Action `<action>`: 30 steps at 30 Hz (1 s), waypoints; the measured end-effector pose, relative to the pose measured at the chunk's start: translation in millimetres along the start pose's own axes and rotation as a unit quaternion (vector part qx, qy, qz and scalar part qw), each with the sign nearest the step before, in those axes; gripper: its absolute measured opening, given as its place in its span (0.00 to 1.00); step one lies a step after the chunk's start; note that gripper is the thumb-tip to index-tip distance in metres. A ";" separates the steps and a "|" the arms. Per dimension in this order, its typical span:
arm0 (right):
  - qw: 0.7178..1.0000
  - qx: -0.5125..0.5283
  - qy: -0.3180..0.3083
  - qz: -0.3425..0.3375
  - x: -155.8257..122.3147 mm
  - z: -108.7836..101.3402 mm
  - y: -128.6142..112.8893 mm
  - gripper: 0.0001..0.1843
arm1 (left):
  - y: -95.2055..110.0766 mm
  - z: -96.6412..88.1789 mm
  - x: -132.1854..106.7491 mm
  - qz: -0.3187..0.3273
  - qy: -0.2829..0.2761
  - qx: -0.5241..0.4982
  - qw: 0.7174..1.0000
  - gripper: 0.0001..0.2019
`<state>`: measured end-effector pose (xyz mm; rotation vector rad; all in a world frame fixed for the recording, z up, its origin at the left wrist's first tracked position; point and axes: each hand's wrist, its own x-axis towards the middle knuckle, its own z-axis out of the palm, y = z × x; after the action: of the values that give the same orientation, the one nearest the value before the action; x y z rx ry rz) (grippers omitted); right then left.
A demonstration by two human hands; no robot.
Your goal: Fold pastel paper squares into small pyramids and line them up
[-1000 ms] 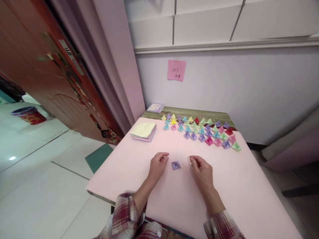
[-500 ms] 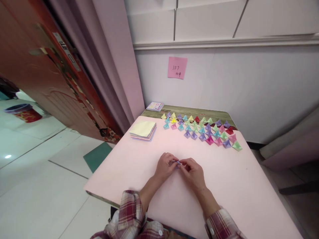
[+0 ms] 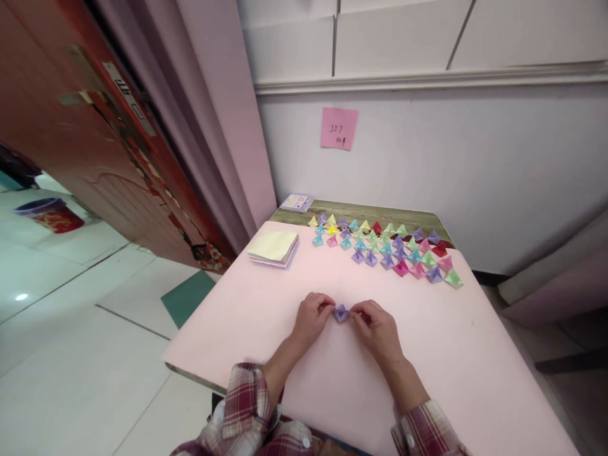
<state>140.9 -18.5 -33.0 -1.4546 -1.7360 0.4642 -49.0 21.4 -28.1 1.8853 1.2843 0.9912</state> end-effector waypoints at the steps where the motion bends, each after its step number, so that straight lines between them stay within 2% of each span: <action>1: 1.000 -0.006 0.000 -0.002 0.0 -0.9 0.4 0.07 | -0.8 -0.7 -0.3 -0.001 0.002 0.002 1.000 0.06; 11: 0.998 -0.064 -0.010 -0.002 -1.0 -2.7 2.4 0.06 | -2.4 -4.8 -5.5 0.009 -0.015 0.042 0.999 0.07; 16: 0.998 -0.064 -0.009 -0.008 -2.8 -1.3 2.2 0.06 | -4.1 -3.0 -7.4 0.084 -0.034 0.039 0.995 0.13; 20: 0.999 -0.029 -0.010 -0.018 -2.7 -1.0 -3.9 0.17 | -4.5 -2.3 -7.9 0.108 -0.040 0.056 0.992 0.13; 22: 0.999 -0.026 -0.025 -0.040 -2.3 -0.6 -7.0 0.18 | -3.3 -2.3 -8.0 0.106 -0.042 0.065 0.991 0.13; 25: 0.996 -0.044 -0.035 -0.067 -1.7 0.6 -8.6 0.17 | -0.3 -3.2 -8.2 0.097 -0.053 0.085 0.990 0.14; 30: 0.997 -0.031 -0.013 -0.066 -1.8 0.6 -7.6 0.09 | 6.3 -5.8 -10.3 0.093 -0.059 0.118 0.987 0.12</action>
<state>135.5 -22.1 -28.6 -1.3715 -1.8685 0.3629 -53.5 10.2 -22.2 2.2448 1.2155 0.8323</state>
